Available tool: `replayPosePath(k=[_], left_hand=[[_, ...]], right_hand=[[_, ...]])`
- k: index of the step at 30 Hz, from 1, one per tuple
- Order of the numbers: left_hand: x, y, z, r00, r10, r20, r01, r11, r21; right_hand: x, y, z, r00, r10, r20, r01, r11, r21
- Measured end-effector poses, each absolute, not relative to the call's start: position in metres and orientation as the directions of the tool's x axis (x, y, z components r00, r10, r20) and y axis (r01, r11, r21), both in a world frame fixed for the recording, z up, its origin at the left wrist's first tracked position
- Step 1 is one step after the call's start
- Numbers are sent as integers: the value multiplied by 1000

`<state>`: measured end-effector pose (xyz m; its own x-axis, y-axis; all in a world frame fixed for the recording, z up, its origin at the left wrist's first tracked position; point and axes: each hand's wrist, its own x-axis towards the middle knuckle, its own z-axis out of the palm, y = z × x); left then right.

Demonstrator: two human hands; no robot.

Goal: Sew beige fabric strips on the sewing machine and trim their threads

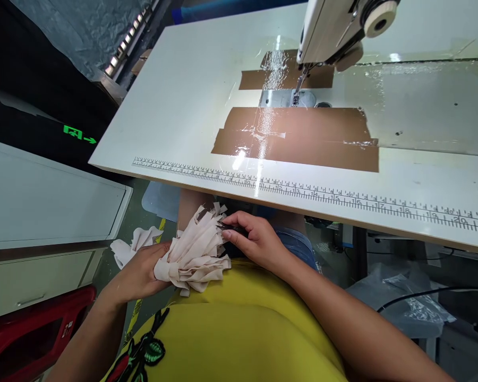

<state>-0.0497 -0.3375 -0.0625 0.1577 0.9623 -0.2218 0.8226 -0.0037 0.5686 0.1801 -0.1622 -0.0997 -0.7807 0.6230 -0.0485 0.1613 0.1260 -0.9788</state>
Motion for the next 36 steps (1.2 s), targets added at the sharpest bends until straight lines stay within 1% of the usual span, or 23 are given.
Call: replayPosePath(k=[6,9,13,19,24,27,30,33,36], left_hand=[[-50,-337,-62,160,965,-209,830,-17,557],[-50,-337,-62,152,965,-215,825,-4,565],[-53,-337,-63,114,965,-235,793,54,607],[-56,-337,-68,57,960,-273,697,158,700],[-59,-340,-72,37,952,-304,657,206,725],[-59,-342,-74,34,959,-282,663,190,725],[-57,-343,-73,31,971,-239,680,155,717],[-54,-342,-72,31,983,-181,709,106,697],[-51,-342,-73,50,994,-100,753,28,657]], right_hand=[[177,-162,-102,-773,634,-17,140,145,-979],[178,-162,-102,-759,650,-32,153,130,-980],[182,-163,-102,-736,675,-53,173,113,-978],[187,-166,-103,-804,593,-42,168,159,-973],[184,-166,-100,-798,599,-67,157,98,-983],[182,-166,-95,-796,603,-50,135,97,-986],[183,-168,-86,-821,569,-46,118,89,-989],[184,-173,-79,-840,537,-81,132,57,-990],[182,-179,-79,-828,547,-122,157,19,-987]])
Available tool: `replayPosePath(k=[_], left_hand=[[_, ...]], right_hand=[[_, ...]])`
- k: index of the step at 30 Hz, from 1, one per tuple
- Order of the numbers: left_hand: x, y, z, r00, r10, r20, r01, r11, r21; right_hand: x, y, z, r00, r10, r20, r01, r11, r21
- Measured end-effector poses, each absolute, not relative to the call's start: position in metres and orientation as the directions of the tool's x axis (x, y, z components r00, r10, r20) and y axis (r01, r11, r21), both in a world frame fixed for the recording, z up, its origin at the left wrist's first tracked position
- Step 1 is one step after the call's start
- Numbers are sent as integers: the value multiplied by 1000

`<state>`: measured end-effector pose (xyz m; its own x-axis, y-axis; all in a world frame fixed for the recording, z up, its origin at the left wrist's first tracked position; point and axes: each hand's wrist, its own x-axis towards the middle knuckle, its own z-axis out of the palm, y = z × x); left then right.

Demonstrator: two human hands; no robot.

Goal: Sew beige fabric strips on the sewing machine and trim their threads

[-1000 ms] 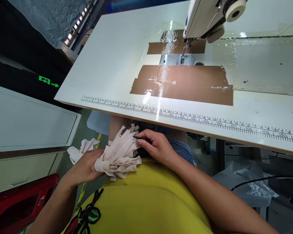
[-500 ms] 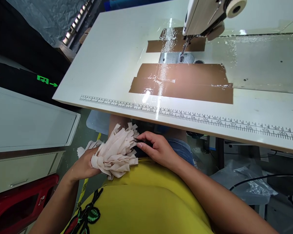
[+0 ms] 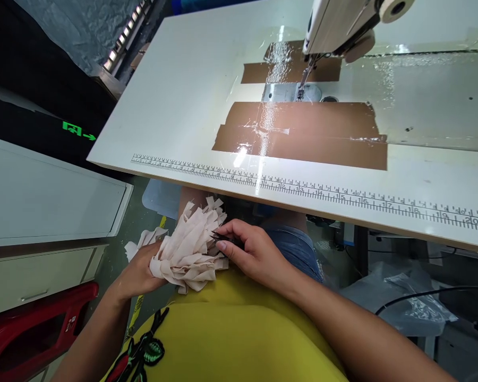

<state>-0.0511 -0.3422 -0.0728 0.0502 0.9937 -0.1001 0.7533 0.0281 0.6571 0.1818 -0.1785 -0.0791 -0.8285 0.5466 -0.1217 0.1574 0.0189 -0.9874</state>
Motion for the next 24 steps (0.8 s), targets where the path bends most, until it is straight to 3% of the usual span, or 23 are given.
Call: replayPosePath(k=[6,24], left_hand=[[-47,-343,-74,100,995,24,785,-94,612],[-47,-344,-77,115,991,64,784,-130,607]], right_hand=[[176,-185,-87,-800,568,-194,128,-154,-980],[172,-188,-84,-779,606,-161,75,-164,-984]])
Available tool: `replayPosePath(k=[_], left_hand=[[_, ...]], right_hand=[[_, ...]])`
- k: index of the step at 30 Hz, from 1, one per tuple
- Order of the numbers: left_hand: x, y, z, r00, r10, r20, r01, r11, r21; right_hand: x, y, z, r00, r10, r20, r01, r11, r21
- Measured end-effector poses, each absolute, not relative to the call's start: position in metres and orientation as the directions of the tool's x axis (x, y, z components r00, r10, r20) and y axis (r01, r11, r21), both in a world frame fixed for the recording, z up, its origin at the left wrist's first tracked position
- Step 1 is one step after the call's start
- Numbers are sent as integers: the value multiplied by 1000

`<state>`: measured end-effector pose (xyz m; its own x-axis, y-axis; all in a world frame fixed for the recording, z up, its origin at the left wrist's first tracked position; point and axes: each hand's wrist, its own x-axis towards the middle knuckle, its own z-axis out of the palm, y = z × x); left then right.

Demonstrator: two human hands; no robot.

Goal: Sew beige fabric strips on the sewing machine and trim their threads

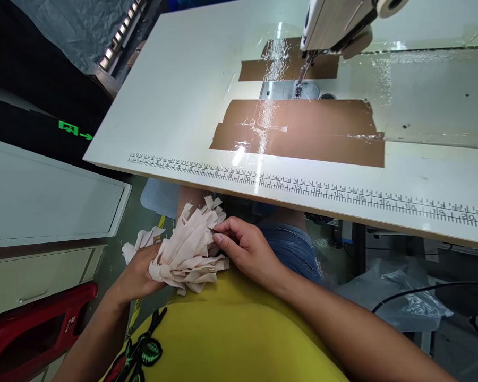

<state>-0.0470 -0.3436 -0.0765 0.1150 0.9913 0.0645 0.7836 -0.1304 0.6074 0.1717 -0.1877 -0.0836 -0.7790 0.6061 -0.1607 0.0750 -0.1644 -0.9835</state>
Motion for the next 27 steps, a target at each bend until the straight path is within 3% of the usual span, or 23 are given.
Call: replayPosePath(k=[10,17,27], left_hand=[[-48,-346,-79,88,995,36,777,-91,622],[-52,-350,-85,39,998,-47,743,3,670],[-49,-346,-81,60,998,-10,755,-38,654]], right_hand=[[179,-187,-88,-730,661,-172,99,-148,-984],[188,-190,-86,-824,548,-146,148,-41,-988],[179,-194,-86,-804,578,-139,81,-125,-989]])
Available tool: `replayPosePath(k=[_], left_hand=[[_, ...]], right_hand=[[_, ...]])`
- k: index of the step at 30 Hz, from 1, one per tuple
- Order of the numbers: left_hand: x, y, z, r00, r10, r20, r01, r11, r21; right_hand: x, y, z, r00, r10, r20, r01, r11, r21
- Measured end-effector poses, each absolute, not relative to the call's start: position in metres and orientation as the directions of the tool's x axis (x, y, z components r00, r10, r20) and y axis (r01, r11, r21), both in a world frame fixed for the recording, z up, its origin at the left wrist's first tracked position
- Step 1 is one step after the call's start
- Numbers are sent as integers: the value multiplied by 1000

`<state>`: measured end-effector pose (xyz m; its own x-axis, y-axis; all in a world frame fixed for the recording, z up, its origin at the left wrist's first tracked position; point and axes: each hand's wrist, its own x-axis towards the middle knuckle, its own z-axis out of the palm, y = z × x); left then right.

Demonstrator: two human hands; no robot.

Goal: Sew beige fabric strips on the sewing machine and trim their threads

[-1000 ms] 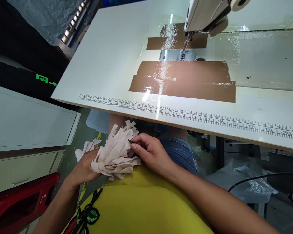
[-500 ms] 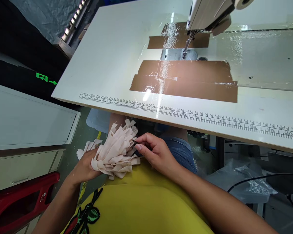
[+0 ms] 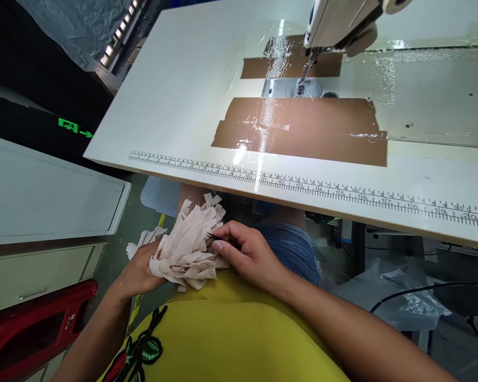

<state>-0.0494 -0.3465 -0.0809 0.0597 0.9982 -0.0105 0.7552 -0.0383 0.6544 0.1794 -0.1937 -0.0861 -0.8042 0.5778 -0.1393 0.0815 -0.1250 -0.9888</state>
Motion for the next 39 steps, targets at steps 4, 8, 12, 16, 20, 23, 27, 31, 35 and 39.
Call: replayPosePath(k=[4,8,12,16,20,23,27,31,35,39], left_hand=[[-49,-345,-80,62,998,-15,760,-37,649],[-49,-344,-80,66,998,-16,770,-41,637],[-50,-345,-81,66,998,-23,767,-36,640],[-51,-345,-82,59,998,-29,755,-25,655],[-51,-344,-81,52,998,-38,736,-12,677],[-50,-343,-80,43,998,-53,732,5,681],[-48,-343,-79,30,996,-81,736,32,676],[-48,-344,-80,25,996,-83,745,37,666],[-48,-344,-80,38,998,-53,750,6,662],[-48,-343,-80,42,998,-56,744,6,668]], right_hand=[[179,-193,-85,-788,598,-143,99,-106,-989],[179,-192,-86,-783,608,-133,107,-79,-991],[178,-192,-85,-777,618,-120,105,-61,-993],[180,-191,-86,-758,636,-144,122,-78,-989],[182,-190,-89,-778,609,-156,127,-91,-988],[180,-191,-90,-791,596,-140,102,-97,-990],[177,-191,-91,-794,596,-116,71,-100,-993],[176,-191,-92,-793,601,-96,58,-82,-995],[176,-191,-90,-787,609,-97,64,-75,-995],[176,-191,-90,-783,615,-92,60,-73,-996]])
